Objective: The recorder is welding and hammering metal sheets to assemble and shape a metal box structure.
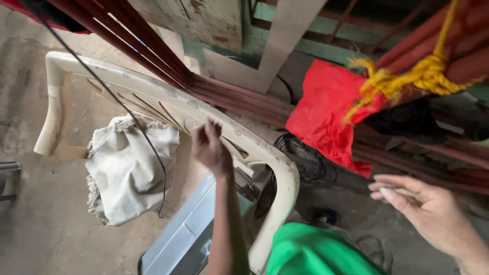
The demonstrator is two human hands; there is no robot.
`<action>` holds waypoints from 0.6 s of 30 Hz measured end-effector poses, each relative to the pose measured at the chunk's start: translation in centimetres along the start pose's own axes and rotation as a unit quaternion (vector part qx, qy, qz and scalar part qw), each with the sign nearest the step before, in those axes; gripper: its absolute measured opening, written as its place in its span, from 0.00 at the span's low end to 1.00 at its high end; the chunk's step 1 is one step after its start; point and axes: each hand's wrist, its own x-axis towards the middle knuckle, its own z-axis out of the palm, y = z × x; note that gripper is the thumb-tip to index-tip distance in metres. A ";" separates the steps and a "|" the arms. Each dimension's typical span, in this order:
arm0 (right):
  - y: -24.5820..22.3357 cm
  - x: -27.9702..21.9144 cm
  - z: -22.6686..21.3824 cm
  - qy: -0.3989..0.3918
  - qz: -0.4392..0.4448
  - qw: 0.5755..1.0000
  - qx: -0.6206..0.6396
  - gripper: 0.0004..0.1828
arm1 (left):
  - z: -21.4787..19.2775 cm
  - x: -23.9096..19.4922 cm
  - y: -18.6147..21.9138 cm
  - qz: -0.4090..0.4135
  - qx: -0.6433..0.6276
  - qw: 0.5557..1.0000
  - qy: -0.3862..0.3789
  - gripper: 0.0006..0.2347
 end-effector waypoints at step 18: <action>35.8 -13.9 -4.9 -0.079 0.285 0.901 -0.317 0.34 | -3.4 -40.9 7.5 0.261 0.197 0.614 -0.719 0.09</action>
